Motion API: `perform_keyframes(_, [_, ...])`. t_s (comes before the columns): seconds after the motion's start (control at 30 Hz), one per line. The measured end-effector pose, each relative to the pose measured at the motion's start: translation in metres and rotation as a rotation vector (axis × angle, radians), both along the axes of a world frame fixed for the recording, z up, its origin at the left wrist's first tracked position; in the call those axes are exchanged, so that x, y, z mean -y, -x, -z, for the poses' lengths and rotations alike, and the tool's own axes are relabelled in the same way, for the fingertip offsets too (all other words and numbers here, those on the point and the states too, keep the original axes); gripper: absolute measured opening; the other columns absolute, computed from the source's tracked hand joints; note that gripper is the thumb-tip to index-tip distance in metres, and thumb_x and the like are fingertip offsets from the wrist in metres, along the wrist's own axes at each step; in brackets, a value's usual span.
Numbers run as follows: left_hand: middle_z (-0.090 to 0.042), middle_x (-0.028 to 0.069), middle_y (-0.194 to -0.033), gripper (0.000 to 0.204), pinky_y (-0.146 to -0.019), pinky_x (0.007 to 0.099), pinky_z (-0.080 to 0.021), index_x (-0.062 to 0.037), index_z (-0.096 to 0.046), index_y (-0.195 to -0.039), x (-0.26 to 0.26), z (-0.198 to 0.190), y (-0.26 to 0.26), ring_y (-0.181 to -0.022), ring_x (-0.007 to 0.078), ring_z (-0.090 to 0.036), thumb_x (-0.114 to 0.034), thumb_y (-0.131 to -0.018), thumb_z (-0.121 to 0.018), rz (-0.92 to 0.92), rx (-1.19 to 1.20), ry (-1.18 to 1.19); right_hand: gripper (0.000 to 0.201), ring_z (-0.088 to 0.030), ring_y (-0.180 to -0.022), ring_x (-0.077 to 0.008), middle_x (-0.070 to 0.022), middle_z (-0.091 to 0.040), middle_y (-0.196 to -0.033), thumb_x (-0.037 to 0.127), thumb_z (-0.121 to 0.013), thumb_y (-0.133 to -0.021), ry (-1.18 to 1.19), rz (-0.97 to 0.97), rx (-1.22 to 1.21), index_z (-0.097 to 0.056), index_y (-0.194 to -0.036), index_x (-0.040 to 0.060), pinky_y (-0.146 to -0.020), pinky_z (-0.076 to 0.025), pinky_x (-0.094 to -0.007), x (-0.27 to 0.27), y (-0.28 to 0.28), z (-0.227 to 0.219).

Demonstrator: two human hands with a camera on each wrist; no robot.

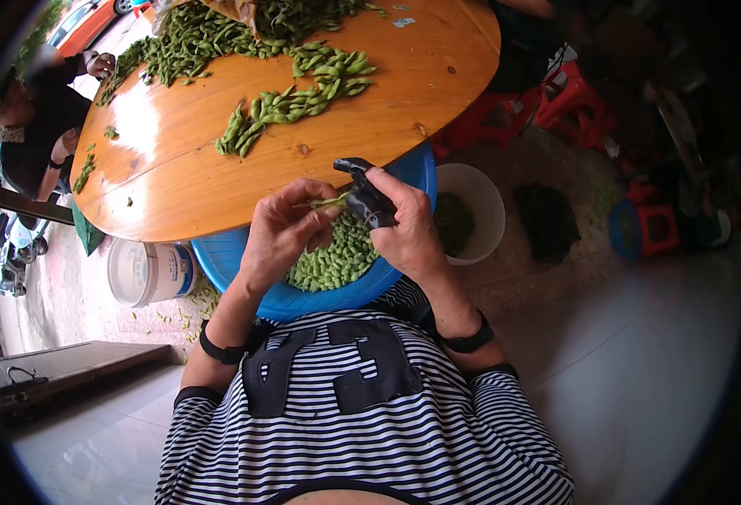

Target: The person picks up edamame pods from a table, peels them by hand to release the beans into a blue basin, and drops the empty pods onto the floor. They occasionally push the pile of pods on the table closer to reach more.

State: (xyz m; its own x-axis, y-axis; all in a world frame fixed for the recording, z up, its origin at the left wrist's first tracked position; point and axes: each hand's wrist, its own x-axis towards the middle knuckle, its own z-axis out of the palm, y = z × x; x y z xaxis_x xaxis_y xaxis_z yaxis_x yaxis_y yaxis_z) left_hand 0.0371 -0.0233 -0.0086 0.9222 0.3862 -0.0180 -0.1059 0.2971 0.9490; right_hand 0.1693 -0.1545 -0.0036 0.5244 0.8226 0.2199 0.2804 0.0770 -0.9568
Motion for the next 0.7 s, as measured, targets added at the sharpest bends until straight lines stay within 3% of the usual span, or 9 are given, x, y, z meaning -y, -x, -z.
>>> perform_keyframes(0.03, [-0.065,0.0066,-0.079,0.011,-0.058,0.0265,-0.047,0.0011,-0.061,-0.099,0.004,0.002,0.001,-0.065,0.0132,-0.059,-0.003,-0.089,-0.062,-0.058,-0.101,-0.202,0.045,-0.058,-0.070,-0.0174,-0.0082,-0.056,-0.080,-0.009,-0.058,-0.070,-0.055,0.062,0.230,-0.057,-0.114,-0.0025,-0.061,-0.047,-0.0283,-0.001,0.000,0.001])
perform_keyframes(0.07, [-0.065,0.0064,-0.077,0.015,-0.058,0.0266,-0.046,0.0022,-0.063,-0.102,0.007,0.003,0.002,-0.066,0.0151,-0.060,-0.002,-0.087,-0.063,-0.116,-0.202,-0.403,0.045,-0.058,-0.070,-0.0174,-0.0082,-0.056,-0.080,-0.009,-0.058,-0.070,-0.056,0.060,0.231,-0.057,-0.114,-0.0025,-0.061,-0.047,-0.0283,-0.001,0.002,-0.003])
perform_keyframes(0.1, [-0.065,0.0064,-0.077,0.015,-0.058,0.0266,-0.046,0.0022,-0.063,-0.102,0.008,0.000,0.001,-0.066,0.0151,-0.060,-0.002,-0.087,-0.063,-0.117,-0.201,-0.404,0.042,-0.060,-0.074,-0.0246,-0.0114,-0.059,-0.085,-0.010,-0.058,-0.069,-0.001,0.063,0.403,-0.057,-0.110,-0.0039,-0.064,-0.048,-0.0307,-0.001,0.004,-0.010])
perform_keyframes(0.13, [-0.065,0.0073,-0.077,0.017,-0.059,0.0285,-0.046,0.0031,-0.064,-0.101,0.008,-0.004,0.001,-0.066,0.0173,-0.060,-0.001,-0.085,-0.064,-0.164,-0.164,-0.649,0.039,-0.063,-0.079,-0.0319,-0.0145,-0.062,-0.090,-0.011,-0.058,-0.067,0.057,0.065,0.574,-0.058,-0.106,-0.0053,-0.067,-0.050,-0.0332,0.001,0.006,-0.014])
perform_keyframes(0.17, [-0.064,0.0083,-0.076,0.018,-0.060,0.0305,-0.047,0.0040,-0.064,-0.100,0.009,-0.006,0.000,-0.066,0.0194,-0.060,0.001,-0.082,-0.064,-0.211,-0.125,-0.894,0.039,-0.063,-0.079,-0.0319,-0.0145,-0.062,-0.090,-0.011,-0.058,-0.067,0.057,0.064,0.576,-0.058,-0.106,-0.0053,-0.067,-0.050,-0.0332,0.002,0.007,-0.014])
perform_keyframes(0.23, [-0.063,0.0099,-0.078,0.018,-0.061,0.0310,-0.047,0.0045,-0.065,-0.098,0.011,-0.005,-0.001,-0.067,0.0205,-0.060,0.001,-0.081,-0.065,-0.232,-0.089,-0.897,0.054,-0.060,-0.085,-0.0396,-0.0194,-0.058,-0.099,-0.012,-0.061,-0.058,0.064,-0.038,0.614,-0.055,-0.111,-0.0046,-0.071,-0.051,-0.0391,0.005,0.007,-0.013])
perform_keyframes(0.37, [-0.060,0.0135,-0.087,0.017,-0.065,0.0304,-0.047,0.0053,-0.064,-0.096,0.008,-0.007,0.000,-0.073,0.0213,-0.060,0.001,-0.080,-0.063,-0.158,-0.092,-0.764,0.060,-0.061,-0.085,-0.0388,-0.0206,-0.058,-0.099,-0.012,-0.065,-0.055,0.071,-0.070,0.689,-0.052,-0.114,-0.0056,-0.071,-0.054,-0.0401,0.006,0.010,-0.018])
perform_keyframes(0.57, [-0.054,0.0090,-0.092,0.027,-0.071,0.0284,-0.045,0.0053,-0.057,-0.108,0.009,0.004,0.001,-0.080,0.0173,-0.054,0.003,-0.081,-0.053,-0.046,-0.104,-0.530,0.055,-0.062,-0.081,-0.0391,-0.0199,-0.058,-0.095,-0.011,-0.064,-0.058,0.080,-0.138,0.730,-0.054,-0.111,-0.0055,-0.067,-0.053,-0.0413,0.009,0.016,-0.019])
perform_keyframes(0.7, [-0.052,0.0058,-0.091,0.027,-0.070,0.0273,-0.045,0.0051,-0.055,-0.107,0.008,0.005,-0.001,-0.076,0.0152,-0.051,0.002,-0.082,-0.049,-0.071,-0.049,-0.650,0.052,-0.062,-0.079,-0.0384,-0.0192,-0.058,-0.093,-0.010,-0.064,-0.059,-0.018,-0.051,0.763,-0.055,-0.110,-0.0046,-0.066,-0.053,-0.0409,0.009,0.012,-0.020])
